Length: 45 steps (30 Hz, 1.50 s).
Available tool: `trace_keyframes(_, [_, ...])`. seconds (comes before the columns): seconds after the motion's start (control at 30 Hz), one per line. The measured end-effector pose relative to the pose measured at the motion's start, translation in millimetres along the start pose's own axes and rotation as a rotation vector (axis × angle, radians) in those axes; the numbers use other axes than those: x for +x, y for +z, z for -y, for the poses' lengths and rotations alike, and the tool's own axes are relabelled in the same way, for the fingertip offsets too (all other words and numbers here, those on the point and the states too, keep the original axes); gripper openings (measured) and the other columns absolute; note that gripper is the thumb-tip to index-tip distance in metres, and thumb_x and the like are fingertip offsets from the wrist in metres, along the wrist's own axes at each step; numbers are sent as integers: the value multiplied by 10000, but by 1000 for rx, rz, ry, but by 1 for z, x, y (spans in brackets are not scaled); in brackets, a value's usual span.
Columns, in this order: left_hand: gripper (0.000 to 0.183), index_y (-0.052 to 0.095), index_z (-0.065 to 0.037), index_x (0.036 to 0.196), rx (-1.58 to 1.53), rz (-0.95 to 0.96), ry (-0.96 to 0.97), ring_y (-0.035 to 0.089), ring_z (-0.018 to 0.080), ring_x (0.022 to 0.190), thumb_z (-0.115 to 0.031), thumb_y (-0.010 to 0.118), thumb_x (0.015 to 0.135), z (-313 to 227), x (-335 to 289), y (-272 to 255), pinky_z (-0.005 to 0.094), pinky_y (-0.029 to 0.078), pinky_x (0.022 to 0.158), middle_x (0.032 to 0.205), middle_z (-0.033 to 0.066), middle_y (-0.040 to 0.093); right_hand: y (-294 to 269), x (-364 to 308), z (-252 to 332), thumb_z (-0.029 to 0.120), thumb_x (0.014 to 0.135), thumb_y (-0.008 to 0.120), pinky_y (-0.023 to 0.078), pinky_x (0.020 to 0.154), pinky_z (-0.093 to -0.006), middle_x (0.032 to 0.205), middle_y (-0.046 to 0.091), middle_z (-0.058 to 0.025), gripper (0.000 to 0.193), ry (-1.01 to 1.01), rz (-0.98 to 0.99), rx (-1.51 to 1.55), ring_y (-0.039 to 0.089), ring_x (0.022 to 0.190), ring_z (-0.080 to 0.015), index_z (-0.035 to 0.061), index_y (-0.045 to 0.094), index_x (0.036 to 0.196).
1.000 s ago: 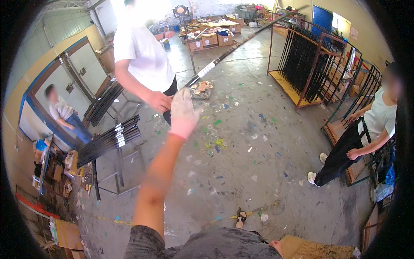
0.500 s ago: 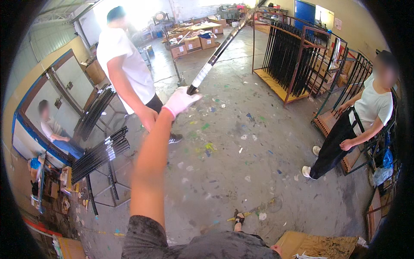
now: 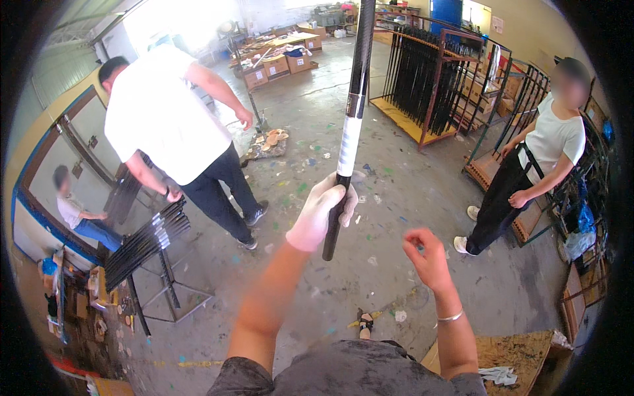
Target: The person labels a series of long black rods by wrapping white tape around one end of each rod and then handing them to another person.
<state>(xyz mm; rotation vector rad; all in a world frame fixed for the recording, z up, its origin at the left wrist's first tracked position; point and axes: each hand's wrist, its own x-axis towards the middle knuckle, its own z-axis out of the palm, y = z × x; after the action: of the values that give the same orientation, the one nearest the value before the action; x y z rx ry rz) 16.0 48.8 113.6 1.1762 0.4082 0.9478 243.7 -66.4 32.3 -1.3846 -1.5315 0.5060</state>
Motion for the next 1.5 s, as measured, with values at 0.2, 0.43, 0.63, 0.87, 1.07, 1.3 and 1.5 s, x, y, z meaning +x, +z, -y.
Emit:
trace_keyframes(0.2, [182,437,-30,1017,265,-92,88,487,83,557,-47,487,842,14,-18,33,240,432,532,721,21,505,14,54,108,48,758,650,469,694,-330,822,586,-125,173,-292,-123,9,585,775,-248,0,608,919])
trace_keyframes(0.43, [237,476,-24,1055,88,-89,34,473,80,538,-170,415,879,23,-35,41,228,400,488,702,9,494,18,52,119,38,754,634,463,627,-337,741,567,-120,88,-226,-107,37,590,693,-238,1,632,833])
trace_keyframes(0.63, [207,478,-27,1039,183,-155,80,462,87,546,-142,402,885,30,-42,46,238,400,494,732,10,493,20,50,120,21,722,630,461,594,-333,704,566,-110,53,-228,-148,-67,583,662,-246,11,614,771])
trace_keyframes(0.87, [151,468,-8,1011,205,-147,106,481,98,554,-54,463,867,21,-47,45,240,422,519,718,23,501,19,39,127,20,734,617,448,579,-301,706,549,-83,44,-303,-85,91,541,621,-189,10,581,757])
trace_keyframes(1.07, [259,466,-5,1095,33,53,-22,468,119,518,-39,496,840,20,-52,34,268,415,487,664,34,480,-3,26,86,248,784,686,394,689,-232,858,526,-21,264,1,63,427,455,760,-86,32,597,906])
trace_keyframes(1.3, [272,494,19,1085,151,-110,-19,459,113,491,-6,489,815,27,-54,35,262,416,474,627,21,476,18,43,105,207,778,673,412,760,-289,907,560,-57,230,-10,113,141,519,861,-169,34,602,914])
trace_keyframes(1.5, [227,503,27,956,-158,82,-15,432,126,426,-63,577,761,12,-83,-5,269,382,403,565,31,457,-10,57,93,82,810,618,444,739,-310,829,555,-45,79,-354,-150,-156,523,835,-154,52,584,875])
